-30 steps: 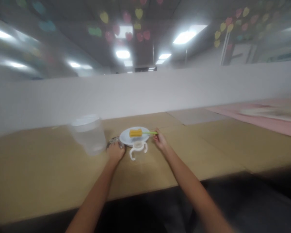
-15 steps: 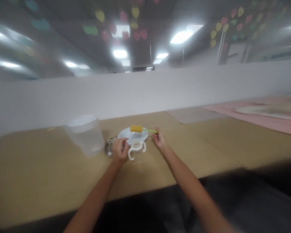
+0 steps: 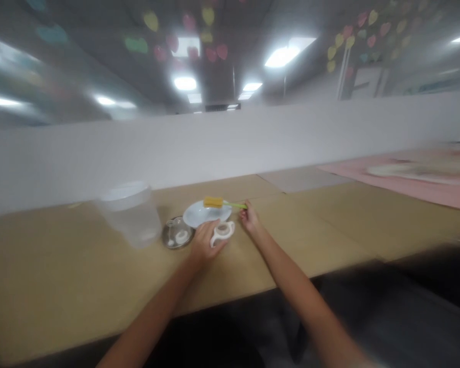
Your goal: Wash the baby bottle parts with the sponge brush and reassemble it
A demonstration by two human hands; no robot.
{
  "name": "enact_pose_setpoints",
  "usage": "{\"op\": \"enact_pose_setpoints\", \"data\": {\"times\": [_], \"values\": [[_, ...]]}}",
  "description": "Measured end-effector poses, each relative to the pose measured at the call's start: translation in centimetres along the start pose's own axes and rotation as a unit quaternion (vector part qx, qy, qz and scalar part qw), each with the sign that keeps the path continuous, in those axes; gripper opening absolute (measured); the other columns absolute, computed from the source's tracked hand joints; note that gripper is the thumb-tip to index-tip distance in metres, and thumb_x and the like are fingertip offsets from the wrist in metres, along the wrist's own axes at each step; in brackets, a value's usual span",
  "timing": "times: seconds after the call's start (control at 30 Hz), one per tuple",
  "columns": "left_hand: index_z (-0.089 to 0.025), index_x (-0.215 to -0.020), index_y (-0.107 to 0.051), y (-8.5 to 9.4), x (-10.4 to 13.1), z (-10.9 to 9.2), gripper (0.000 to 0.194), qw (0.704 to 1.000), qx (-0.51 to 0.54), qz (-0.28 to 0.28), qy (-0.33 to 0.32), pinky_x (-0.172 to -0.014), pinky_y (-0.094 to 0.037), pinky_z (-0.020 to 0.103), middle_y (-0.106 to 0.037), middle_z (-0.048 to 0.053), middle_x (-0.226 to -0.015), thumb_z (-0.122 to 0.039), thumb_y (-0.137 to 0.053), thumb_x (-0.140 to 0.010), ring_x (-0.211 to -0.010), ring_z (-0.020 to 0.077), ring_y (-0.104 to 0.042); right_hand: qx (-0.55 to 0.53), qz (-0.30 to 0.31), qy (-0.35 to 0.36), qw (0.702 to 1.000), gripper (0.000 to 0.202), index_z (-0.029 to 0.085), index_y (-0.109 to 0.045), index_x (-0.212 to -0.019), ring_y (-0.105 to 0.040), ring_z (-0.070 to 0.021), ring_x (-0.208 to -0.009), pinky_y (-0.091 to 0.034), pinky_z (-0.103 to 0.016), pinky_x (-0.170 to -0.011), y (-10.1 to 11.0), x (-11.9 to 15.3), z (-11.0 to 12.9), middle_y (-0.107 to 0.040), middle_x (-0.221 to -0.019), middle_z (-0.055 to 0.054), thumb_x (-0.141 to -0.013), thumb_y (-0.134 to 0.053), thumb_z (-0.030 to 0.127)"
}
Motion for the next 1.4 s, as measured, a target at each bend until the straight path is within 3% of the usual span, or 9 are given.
{"op": "enact_pose_setpoints", "data": {"times": [0.1, 0.23, 0.37, 0.47, 0.63, 0.83, 1.2, 1.3, 1.4], "values": [[-0.012, -0.125, -0.040, 0.9, 0.0, -0.5, 0.054, 0.998, 0.024, -0.047, -0.026, -0.088, -0.046, 0.035, -0.058, 0.015, -0.109, -0.039, -0.055, -0.081, -0.104, 0.0229, -0.055, -0.030, -0.014, -0.015, 0.999, 0.027, 0.018, -0.043, -0.065, -0.031, -0.0019, -0.028, -0.026, -0.010, -0.027, 0.0, 0.1, 0.1, -0.041, -0.038, 0.008, -0.090, -0.045, 0.030], [-0.012, -0.127, -0.037, 3.6, 0.2, 1.0, 0.063, 0.983, -0.017, -0.180, -0.024, -0.083, -0.048, 0.035, -0.057, 0.016, -0.107, -0.044, -0.059, -0.078, -0.101, 0.0245, -0.056, -0.058, -0.018, -0.010, 0.998, 0.025, 0.018, -0.044, -0.067, -0.030, -0.0011, -0.029, -0.024, -0.009, -0.027, -0.2, 0.3, 0.8, -0.041, -0.040, 0.009, -0.089, -0.047, 0.030], [-0.012, -0.125, -0.042, 5.6, 0.5, 3.6, 0.066, 0.960, -0.124, -0.247, 0.055, -0.087, -0.045, 0.036, -0.054, 0.016, -0.108, -0.045, -0.065, -0.073, -0.102, 0.0255, -0.055, -0.096, 0.013, -0.002, 0.995, 0.027, 0.019, -0.045, -0.069, -0.030, 0.0006, -0.031, -0.024, -0.007, -0.028, -0.9, 0.7, 1.5, -0.043, -0.045, 0.010, -0.080, -0.060, 0.037], [-0.014, -0.121, -0.049, 6.0, 0.5, 5.3, 0.057, 0.954, -0.141, -0.236, 0.122, -0.090, -0.043, 0.034, -0.052, 0.015, -0.110, -0.043, -0.064, -0.074, -0.103, 0.0241, -0.054, -0.111, 0.059, -0.007, 0.992, 0.027, 0.018, -0.048, -0.070, -0.030, 0.0013, -0.031, -0.024, -0.007, -0.028, -1.8, 1.3, 1.6, -0.045, -0.047, 0.010, -0.077, -0.064, 0.038], [-0.016, -0.123, -0.049, 5.8, 0.4, 6.2, 0.053, 0.957, -0.162, -0.199, 0.137, -0.094, -0.039, 0.036, -0.053, 0.015, -0.117, -0.041, -0.059, -0.079, -0.108, 0.0255, -0.051, 0.009, 0.107, -0.014, 0.994, 0.028, 0.016, -0.053, -0.068, -0.032, 0.0000, -0.032, -0.024, -0.010, -0.028, -3.0, 2.1, 0.5, -0.049, -0.046, 0.008, -0.072, -0.068, 0.039], [-0.020, -0.124, -0.050, 5.8, 0.5, 6.7, 0.047, 0.957, -0.197, -0.160, 0.138, -0.091, -0.037, 0.041, -0.060, 0.011, -0.116, -0.037, -0.056, -0.081, -0.103, 0.0263, -0.051, 0.106, 0.084, 0.029, 0.990, 0.031, 0.013, -0.058, -0.069, -0.038, -0.0021, -0.036, -0.028, -0.012, -0.031, -3.1, 2.6, 0.9, -0.054, -0.047, 0.004, -0.063, -0.075, 0.038], [-0.027, -0.126, -0.051, 4.0, -0.3, 4.7, 0.047, 0.977, -0.214, -0.023, 0.011, -0.095, -0.033, 0.042, -0.058, 0.009, -0.121, -0.014, -0.047, -0.080, -0.108, 0.0259, -0.048, 0.209, 0.163, 0.049, 0.963, 0.029, 0.011, -0.064, -0.068, -0.040, -0.0042, -0.035, -0.032, -0.016, -0.033, -5.6, 4.9, -0.4, -0.058, -0.047, 0.001, -0.058, -0.075, 0.036], [-0.027, -0.125, -0.051, 4.6, -0.3, 5.3, 0.051, 0.971, -0.231, -0.041, 0.049, -0.094, -0.033, 0.044, -0.056, 0.008, -0.124, -0.010, -0.048, -0.077, -0.109, 0.0272, -0.047, 0.162, 0.128, 0.055, 0.977, 0.030, 0.012, -0.063, -0.069, -0.041, -0.0040, -0.035, -0.032, -0.015, -0.033, -5.0, 4.3, 0.1, -0.058, -0.047, 0.001, -0.059, -0.075, 0.037], [-0.027, -0.123, -0.053, 5.7, 0.1, 6.8, 0.052, 0.960, -0.244, -0.074, 0.114, -0.094, -0.033, 0.045, -0.056, 0.008, -0.123, -0.007, -0.049, -0.075, -0.109, 0.0282, -0.046, 0.094, 0.027, 0.079, 0.992, 0.028, 0.014, -0.058, -0.065, -0.038, -0.0031, -0.033, -0.028, -0.014, -0.030, -3.0, 3.0, 1.5, -0.052, -0.042, 0.004, -0.066, -0.071, 0.039]]}}
Point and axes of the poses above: each hand's wrist, its own x-axis away from the middle knuckle, its own y-axis out of the back of the hand, z = x × y, the point moved 6 cm from there along -x, towards the middle knuckle
